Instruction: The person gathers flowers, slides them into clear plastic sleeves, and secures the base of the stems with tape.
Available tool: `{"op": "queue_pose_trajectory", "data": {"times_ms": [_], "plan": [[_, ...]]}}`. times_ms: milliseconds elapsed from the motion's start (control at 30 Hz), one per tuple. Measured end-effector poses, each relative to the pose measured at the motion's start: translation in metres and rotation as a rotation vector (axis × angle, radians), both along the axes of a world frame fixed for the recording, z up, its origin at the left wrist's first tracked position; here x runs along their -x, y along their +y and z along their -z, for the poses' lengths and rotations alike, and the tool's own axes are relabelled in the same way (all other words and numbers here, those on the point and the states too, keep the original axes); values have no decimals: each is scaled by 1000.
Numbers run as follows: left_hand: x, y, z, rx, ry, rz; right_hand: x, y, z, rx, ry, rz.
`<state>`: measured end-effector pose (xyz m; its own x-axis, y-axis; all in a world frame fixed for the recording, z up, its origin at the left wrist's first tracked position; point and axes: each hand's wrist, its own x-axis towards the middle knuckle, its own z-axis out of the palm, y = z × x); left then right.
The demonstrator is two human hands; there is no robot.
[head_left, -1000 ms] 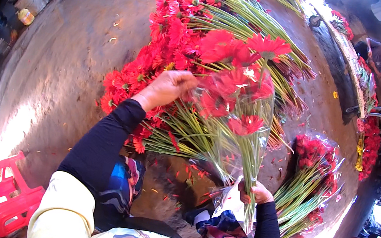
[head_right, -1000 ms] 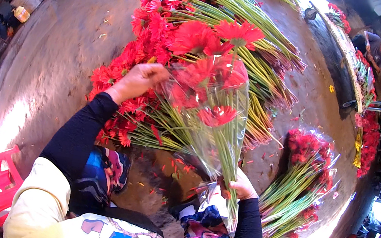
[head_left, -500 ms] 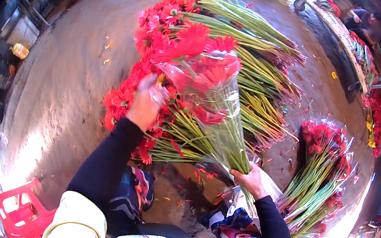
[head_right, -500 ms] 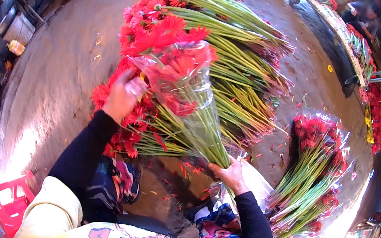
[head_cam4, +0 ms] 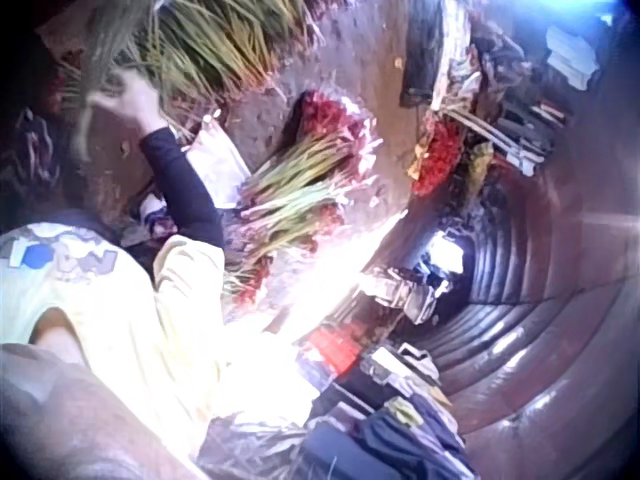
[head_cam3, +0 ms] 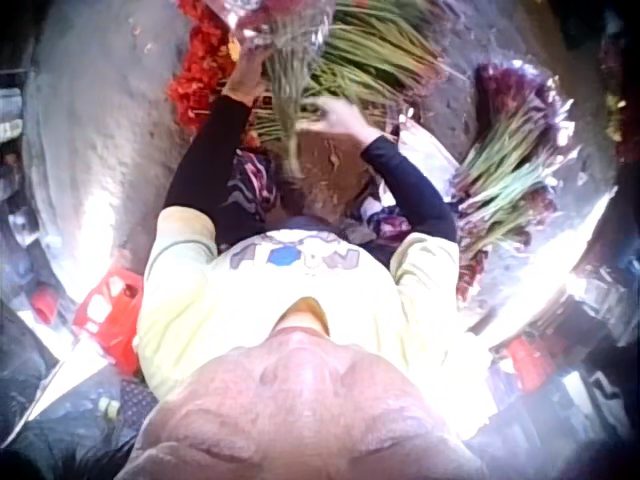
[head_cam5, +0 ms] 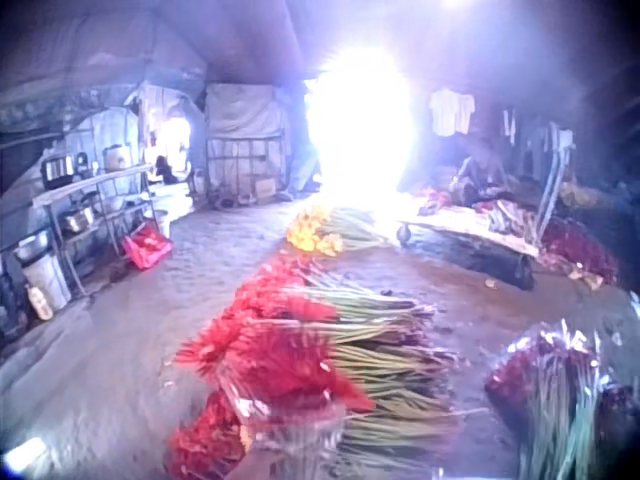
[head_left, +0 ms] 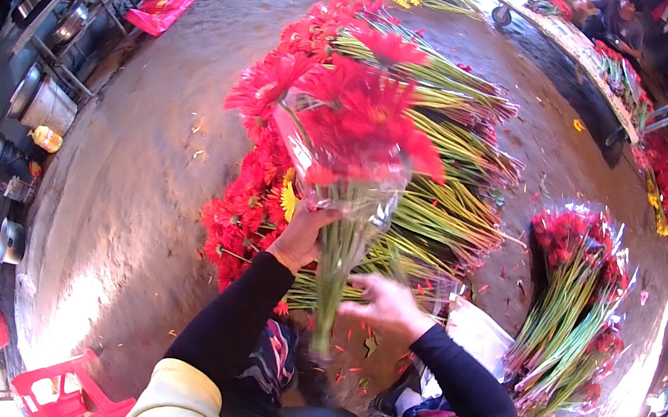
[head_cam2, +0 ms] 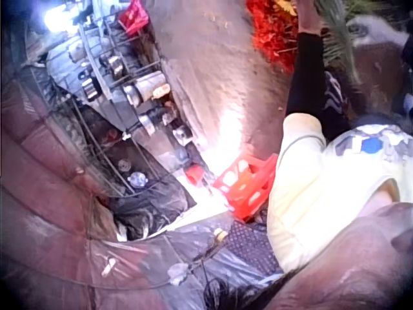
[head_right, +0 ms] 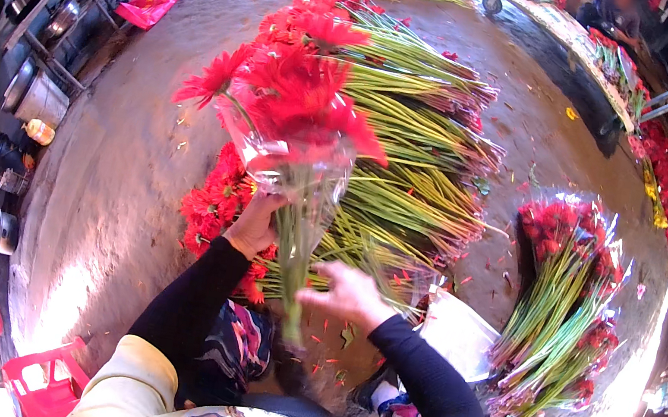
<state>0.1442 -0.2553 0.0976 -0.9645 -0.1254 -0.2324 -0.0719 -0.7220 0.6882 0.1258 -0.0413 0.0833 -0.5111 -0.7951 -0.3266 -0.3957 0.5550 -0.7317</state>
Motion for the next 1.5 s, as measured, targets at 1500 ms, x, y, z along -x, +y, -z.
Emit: {"op": "queue_pose_trajectory", "data": {"times_ms": [1500], "plan": [[-44,63,37,-239,82,455,-37,62,-163,603,939,218]]}}
